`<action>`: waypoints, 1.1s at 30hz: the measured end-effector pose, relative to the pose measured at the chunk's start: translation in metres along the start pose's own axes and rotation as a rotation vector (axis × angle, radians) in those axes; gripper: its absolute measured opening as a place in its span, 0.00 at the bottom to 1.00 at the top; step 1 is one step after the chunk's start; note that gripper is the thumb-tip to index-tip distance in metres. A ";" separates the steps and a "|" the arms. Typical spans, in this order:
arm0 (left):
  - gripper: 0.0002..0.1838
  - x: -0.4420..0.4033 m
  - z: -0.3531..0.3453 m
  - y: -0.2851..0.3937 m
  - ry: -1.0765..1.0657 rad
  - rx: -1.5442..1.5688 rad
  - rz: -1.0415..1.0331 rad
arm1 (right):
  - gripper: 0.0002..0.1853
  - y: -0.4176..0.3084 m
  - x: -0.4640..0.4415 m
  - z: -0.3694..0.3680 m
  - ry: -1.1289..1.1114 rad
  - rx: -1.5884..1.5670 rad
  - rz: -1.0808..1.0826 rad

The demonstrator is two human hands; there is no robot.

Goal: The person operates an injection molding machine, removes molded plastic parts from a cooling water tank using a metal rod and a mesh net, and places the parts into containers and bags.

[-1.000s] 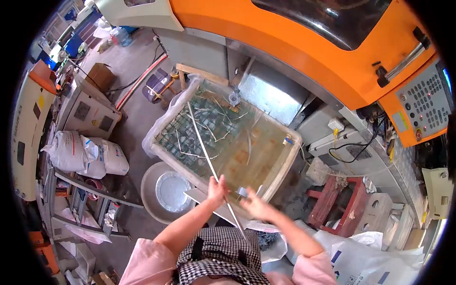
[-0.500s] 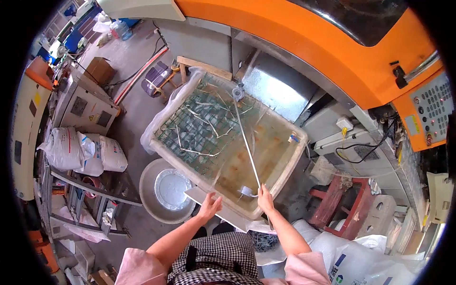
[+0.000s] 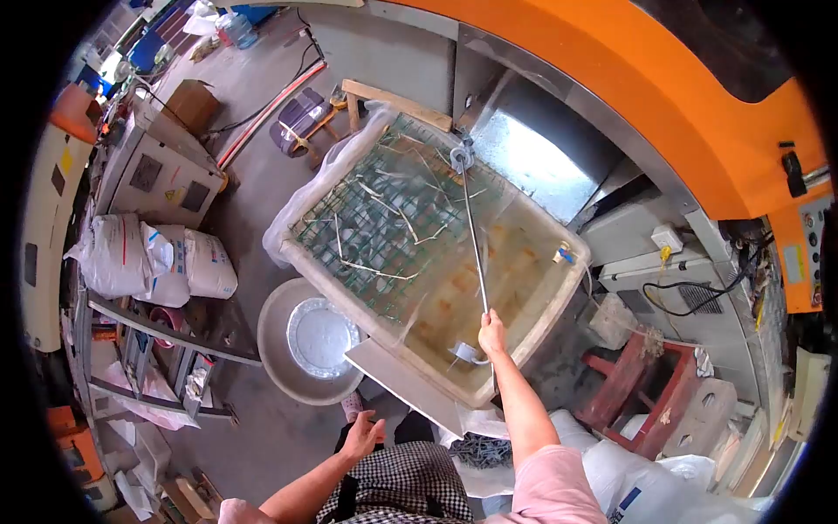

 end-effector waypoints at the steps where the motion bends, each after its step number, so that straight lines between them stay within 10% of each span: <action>1: 0.28 0.001 0.000 0.002 0.003 0.005 0.004 | 0.21 -0.002 0.000 -0.001 0.028 -0.002 -0.001; 33: 0.17 -0.014 -0.001 -0.022 0.041 0.115 0.089 | 0.27 0.096 -0.052 -0.047 0.232 0.009 0.074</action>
Point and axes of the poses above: each hand's wrist, its own x-axis away from the middle knuckle, its own z-axis out of the back of the hand, y = z × x, the point moved 4 cm from there along -x, towards the middle knuckle, and after that the axes turned 9 degrees about z, right-handed, at the moved point
